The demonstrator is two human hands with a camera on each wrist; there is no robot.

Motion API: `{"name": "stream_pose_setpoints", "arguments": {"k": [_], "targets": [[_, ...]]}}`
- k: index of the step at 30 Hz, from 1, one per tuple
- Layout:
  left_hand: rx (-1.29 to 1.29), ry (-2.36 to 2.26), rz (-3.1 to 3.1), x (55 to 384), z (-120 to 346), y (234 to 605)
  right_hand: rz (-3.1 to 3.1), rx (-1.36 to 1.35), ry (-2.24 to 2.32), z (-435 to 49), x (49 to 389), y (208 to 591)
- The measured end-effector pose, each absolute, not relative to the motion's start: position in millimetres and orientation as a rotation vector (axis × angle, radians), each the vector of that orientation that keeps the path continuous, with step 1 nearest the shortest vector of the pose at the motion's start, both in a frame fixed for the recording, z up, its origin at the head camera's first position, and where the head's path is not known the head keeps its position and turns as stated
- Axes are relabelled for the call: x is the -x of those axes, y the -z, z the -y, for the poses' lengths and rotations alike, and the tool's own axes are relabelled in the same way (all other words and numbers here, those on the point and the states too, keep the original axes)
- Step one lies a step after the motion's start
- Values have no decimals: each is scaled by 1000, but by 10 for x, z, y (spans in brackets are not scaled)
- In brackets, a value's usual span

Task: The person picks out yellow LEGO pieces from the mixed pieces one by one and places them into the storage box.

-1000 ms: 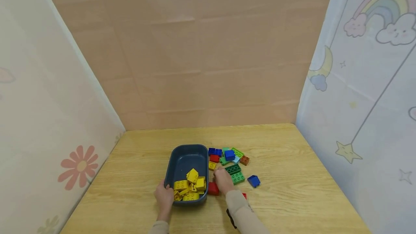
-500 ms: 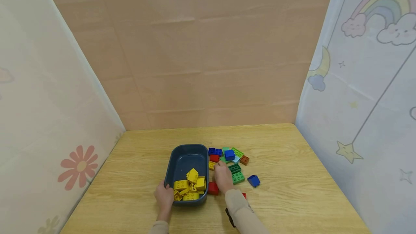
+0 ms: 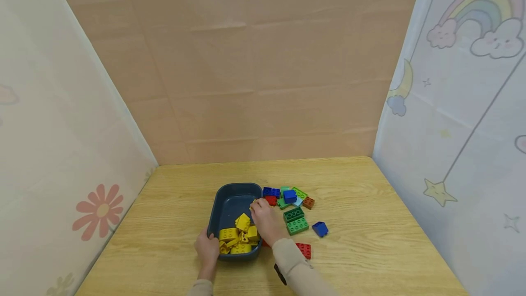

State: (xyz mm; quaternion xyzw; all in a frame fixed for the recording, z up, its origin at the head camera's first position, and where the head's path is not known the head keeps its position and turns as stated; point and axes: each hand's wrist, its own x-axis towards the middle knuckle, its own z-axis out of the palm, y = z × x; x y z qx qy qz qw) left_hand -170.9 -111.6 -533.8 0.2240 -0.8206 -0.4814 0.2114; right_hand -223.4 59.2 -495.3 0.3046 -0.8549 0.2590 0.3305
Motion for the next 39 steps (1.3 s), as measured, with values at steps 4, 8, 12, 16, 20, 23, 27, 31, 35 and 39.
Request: {"name": "stream_pose_setpoints", "arguments": {"k": [4,8,12,16,20,23,27,31,35,39], "targets": [[-614,1334,2277,1714,1120,5340,2265,-912,-685,-492,2179,4917],[-613,1330,2278,1723,1123,5352,2261,-1021,-617,-403,2153,4979],[-607,1311,2278,1728,1128,5359,2300,-1123,-554,-347,2109,5043],[-605,1300,2279,1727,1127,5351,2379,-1215,-514,-316,2066,5053],[-605,1300,2280,1721,1122,5338,2510,-1263,-480,-296,2038,5058],[-609,1303,2278,1718,1120,5333,2612,-1284,-441,-286,2024,5065],[-623,1299,2277,1723,1121,5335,2648,-1310,-402,-280,2021,5071],[-631,1282,2282,1729,1123,5328,2580,-1301,-500,-303,2033,5068],[-636,1279,2291,1729,1129,5332,2409,-1228,-633,-352,2089,5069],[-632,1317,2302,1726,1130,5349,2269,-1022,-742,-434,2187,5073]]}}
